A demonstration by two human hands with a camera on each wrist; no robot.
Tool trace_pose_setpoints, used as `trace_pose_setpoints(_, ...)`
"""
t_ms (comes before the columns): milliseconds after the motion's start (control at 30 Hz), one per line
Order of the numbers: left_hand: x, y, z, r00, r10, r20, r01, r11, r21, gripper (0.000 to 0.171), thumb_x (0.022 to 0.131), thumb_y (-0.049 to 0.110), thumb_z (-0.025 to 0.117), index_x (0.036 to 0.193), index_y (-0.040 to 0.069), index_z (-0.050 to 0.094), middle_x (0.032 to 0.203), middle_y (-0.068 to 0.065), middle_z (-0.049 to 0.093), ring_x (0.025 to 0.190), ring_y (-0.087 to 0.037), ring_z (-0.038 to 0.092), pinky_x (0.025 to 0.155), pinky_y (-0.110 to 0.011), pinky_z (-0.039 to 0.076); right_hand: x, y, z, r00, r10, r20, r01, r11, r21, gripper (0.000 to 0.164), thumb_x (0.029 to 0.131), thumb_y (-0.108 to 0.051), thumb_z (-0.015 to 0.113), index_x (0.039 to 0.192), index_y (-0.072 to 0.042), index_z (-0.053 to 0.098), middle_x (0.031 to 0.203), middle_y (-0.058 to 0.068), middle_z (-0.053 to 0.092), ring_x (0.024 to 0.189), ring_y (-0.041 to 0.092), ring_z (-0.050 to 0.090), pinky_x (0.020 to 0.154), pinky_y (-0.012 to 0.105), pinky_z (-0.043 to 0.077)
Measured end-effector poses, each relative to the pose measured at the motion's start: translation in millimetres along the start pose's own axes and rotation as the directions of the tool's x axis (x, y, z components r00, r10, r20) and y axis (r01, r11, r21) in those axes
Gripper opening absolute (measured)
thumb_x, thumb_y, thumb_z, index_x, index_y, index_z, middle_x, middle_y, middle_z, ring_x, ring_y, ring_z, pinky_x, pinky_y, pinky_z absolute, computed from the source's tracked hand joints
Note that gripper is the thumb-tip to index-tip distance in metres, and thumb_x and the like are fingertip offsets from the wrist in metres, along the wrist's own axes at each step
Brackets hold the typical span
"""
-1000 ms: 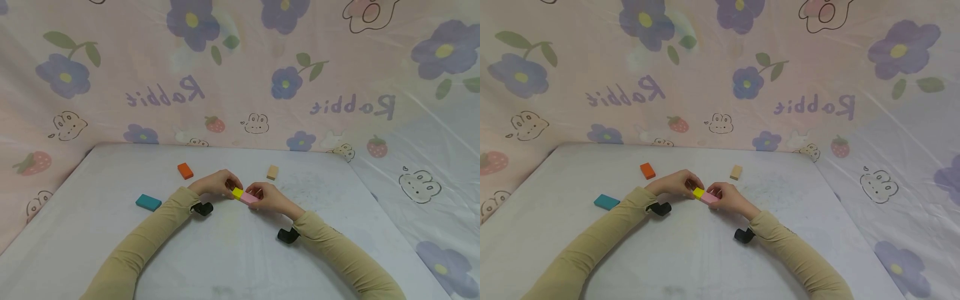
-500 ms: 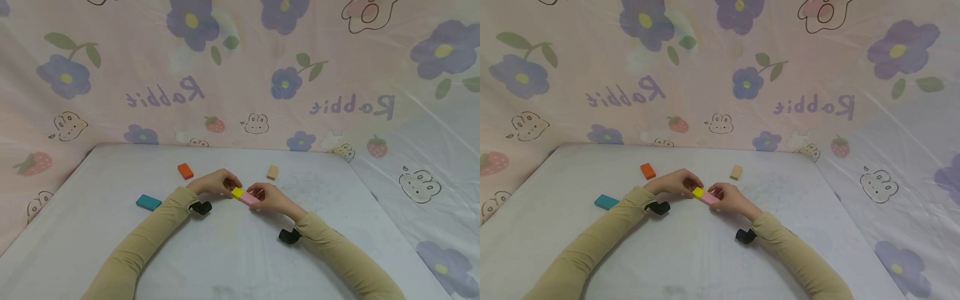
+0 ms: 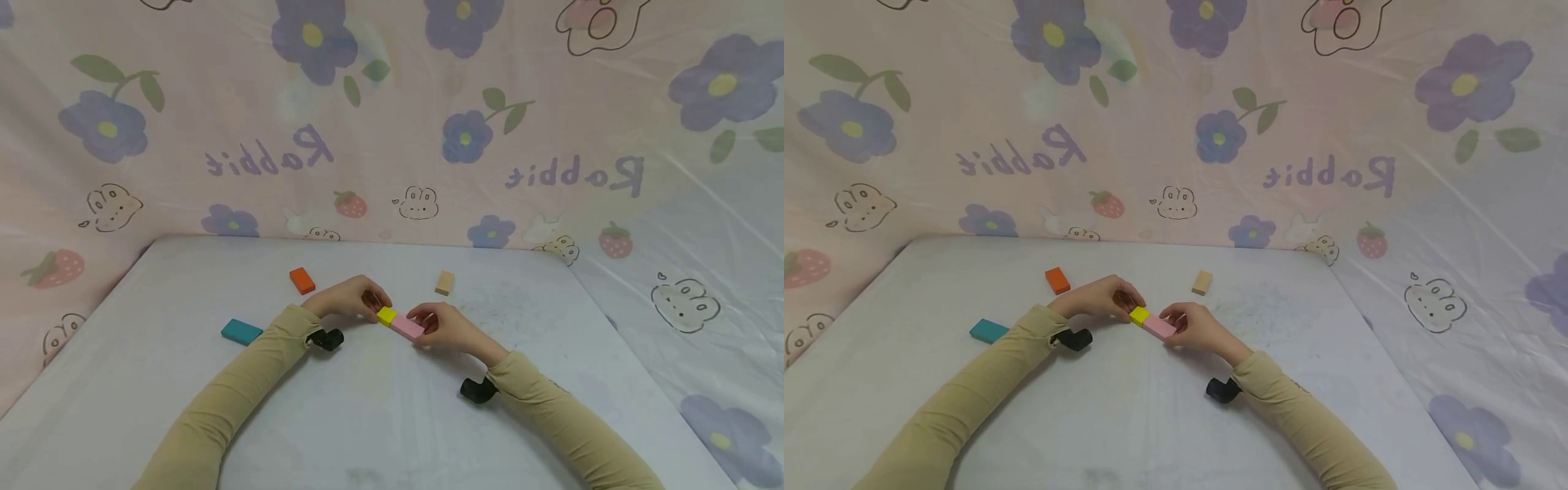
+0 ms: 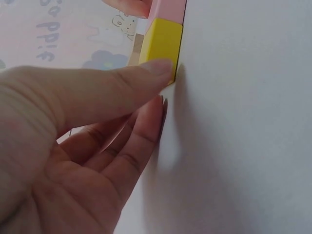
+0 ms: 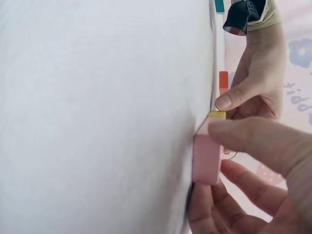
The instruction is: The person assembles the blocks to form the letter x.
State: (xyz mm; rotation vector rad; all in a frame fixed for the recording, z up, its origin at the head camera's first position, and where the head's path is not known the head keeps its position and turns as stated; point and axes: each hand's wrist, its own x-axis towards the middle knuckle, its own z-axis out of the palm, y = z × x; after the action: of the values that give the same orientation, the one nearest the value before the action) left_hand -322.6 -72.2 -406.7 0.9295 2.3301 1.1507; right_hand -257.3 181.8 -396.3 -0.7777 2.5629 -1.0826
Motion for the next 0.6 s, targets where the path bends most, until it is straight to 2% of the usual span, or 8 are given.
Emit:
trace_pose_setpoints(333,-1.7,2.0,-1.2,1.000,-0.012,-0.007,0.012,1.000,-0.019,0.032,0.076,-0.003,0.077,0.107,0.006,0.071,0.093,-0.002,0.067,0.083,-0.019,0.059,0.078,-0.026,0.051,1.5,-2.3,2.4,1.000,-0.016,-0.015,0.015,1.000,-0.016,0.041,0.076,-0.011,0.081,0.112,-0.003,0.065,0.094,0.007,0.061,0.081,0.019,0.059,0.071,0.027,0.052)
trace_pose_setpoints(600,-2.1,1.8,-1.6,1.000,-0.008,-0.010,0.007,1.000,-0.024,0.032,0.077,-0.001,0.078,0.107,0.005,0.071,0.095,-0.005,0.067,0.083,-0.019,0.059,0.079,-0.026,0.051,1.3,-5.2,2.5,1.000,0.003,-0.018,-0.004,1.000,-0.019,0.041,0.076,-0.010,0.081,0.112,-0.002,0.065,0.094,0.007,0.061,0.080,0.020,0.058,0.072,0.027,0.052)
